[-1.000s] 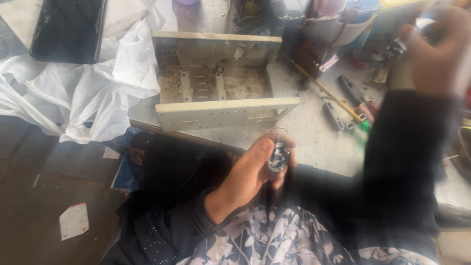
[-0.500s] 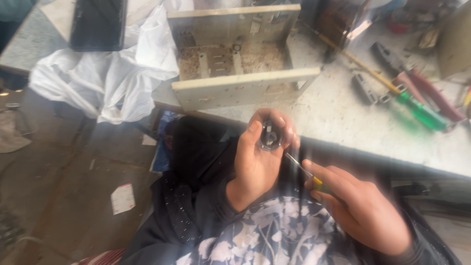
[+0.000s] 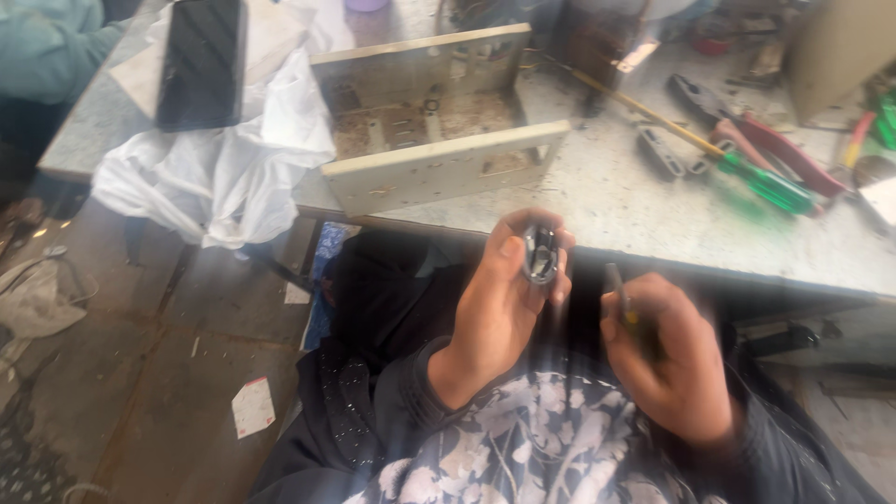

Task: The person sits at a cluttered workbench and uses a screwdriver to disassemble a small cylindrical electronic component. They then use pliers to strip the insulation from a bundle of copper wires attached to a transformer-like object.

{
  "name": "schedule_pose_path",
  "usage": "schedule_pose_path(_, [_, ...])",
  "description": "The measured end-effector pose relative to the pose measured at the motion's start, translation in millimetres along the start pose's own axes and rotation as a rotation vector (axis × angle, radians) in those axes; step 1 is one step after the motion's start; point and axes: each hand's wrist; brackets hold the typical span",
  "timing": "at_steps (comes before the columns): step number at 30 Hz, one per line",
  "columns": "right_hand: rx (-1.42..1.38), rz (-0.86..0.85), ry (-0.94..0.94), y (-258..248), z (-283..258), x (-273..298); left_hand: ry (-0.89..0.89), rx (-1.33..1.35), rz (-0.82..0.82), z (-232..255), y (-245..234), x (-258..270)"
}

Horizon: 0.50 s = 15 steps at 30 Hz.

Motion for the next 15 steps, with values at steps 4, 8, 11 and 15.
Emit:
schedule_pose_path(4, [0.034, 0.130, -0.094, -2.8, 2.4, 2.4, -0.121, -0.020, -0.028, -10.9, 6.5, -1.2])
schedule_pose_path(8, [0.152, 0.202, -0.107, -8.7, -4.9, 1.3, -0.229, -0.055, -0.060, -13.7, 6.1, 1.9])
schedule_pose_path(11, [0.151, 0.222, -0.096, -13.6, -9.5, 2.1, -0.250, -0.083, -0.084, -18.5, 1.4, 5.0])
schedule_pose_path(15, [0.159, 0.203, -0.112, -19.9, -10.7, 3.0, -0.244, -0.156, -0.096, -27.0, -3.3, 9.0])
Point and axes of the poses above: each hand's wrist, its own x-axis away from the middle knuckle, its own y-axis out of the palm, z = x × y, and after that the axes turned 11 degrees about -z, right-handed
